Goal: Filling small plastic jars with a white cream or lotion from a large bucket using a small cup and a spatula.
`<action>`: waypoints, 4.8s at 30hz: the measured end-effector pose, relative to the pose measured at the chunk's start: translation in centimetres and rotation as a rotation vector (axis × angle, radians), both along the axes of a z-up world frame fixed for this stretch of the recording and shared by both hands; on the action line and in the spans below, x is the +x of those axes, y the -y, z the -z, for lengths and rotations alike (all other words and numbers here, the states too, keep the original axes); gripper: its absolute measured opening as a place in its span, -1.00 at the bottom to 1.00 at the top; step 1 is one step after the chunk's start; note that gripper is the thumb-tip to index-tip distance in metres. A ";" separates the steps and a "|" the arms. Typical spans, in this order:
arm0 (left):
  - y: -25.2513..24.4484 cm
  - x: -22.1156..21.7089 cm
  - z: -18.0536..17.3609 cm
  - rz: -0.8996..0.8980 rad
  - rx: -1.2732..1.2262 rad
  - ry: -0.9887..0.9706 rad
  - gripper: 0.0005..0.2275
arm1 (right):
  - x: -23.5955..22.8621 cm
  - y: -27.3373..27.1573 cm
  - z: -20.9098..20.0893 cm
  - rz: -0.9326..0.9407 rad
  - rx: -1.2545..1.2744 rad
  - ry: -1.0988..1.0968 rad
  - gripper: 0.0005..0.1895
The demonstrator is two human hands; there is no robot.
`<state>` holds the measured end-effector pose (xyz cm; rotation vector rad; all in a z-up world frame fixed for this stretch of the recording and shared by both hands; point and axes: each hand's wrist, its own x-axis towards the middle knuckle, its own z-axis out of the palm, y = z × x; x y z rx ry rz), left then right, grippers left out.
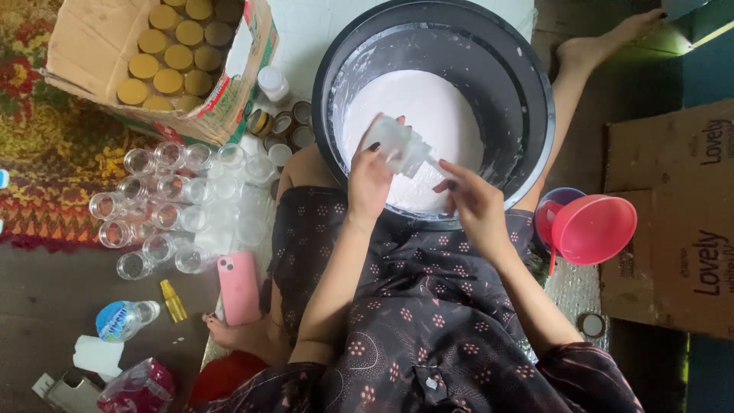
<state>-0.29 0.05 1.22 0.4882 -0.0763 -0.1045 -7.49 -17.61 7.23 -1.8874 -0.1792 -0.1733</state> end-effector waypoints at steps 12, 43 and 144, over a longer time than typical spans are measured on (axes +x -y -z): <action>0.8 0.3 -0.1 -0.084 0.101 0.030 -0.63 | -0.4 -0.2 2.5 -0.053 0.748 -0.534 -0.70; 1.5 0.6 2.8 0.028 0.151 -0.007 -0.58 | -0.2 0.4 0.6 0.037 0.793 -0.434 -0.71; -6.6 0.7 -3.1 -0.289 -0.049 -0.509 -0.55 | 6.3 17.2 9.6 -0.096 -1.468 -0.294 -0.76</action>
